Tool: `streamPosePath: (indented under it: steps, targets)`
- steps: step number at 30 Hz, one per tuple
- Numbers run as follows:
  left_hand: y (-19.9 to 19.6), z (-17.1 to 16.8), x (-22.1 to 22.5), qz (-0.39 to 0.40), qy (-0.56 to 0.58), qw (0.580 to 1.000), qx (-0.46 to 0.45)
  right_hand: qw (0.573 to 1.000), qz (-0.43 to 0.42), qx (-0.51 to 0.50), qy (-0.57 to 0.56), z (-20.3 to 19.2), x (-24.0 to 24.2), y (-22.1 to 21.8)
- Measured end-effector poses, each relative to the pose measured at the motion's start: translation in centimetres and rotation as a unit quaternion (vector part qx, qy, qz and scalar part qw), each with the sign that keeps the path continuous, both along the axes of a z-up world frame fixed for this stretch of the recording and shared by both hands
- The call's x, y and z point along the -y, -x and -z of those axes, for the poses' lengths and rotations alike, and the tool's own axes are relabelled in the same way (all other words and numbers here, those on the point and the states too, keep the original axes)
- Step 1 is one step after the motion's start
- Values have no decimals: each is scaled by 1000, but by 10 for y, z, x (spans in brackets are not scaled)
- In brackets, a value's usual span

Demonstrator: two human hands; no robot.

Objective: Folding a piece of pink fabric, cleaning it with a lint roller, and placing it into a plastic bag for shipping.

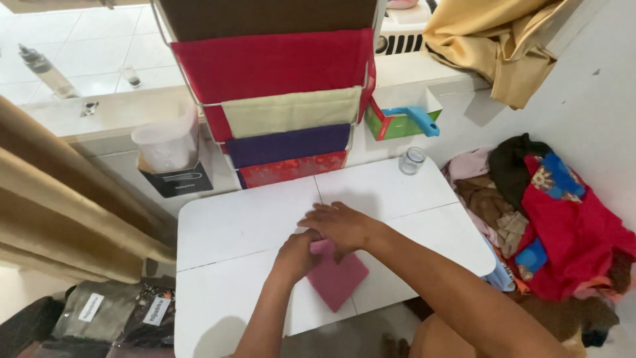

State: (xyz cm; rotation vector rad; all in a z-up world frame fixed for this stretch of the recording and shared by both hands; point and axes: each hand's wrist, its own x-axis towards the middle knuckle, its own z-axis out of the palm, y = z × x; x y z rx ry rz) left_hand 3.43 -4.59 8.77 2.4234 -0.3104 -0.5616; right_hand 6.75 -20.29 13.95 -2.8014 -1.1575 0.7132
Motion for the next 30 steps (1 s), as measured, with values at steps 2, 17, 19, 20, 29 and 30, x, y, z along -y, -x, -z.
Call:
streamPosePath:
  steps: [2,17,19,20,29,30]
  targets:
    - [8,-32,-6,-7,20,1000,-1,998,17,-41,-48,18,3,-9]
    - [45,98,-7,-16,32,955,295,981,-82,148,-94,102,19,11]
    - [64,101,-3,54,43,975,210,983,-113,122,-79,138,36,24]
    - [72,98,-5,127,2,981,145,979,-157,109,-76,158,49,28]
    - [59,112,-2,3,-71,946,315,993,-111,-3,26,118,49,44]
    - [60,111,0,-85,-17,967,239,994,-106,16,36,105,45,43]
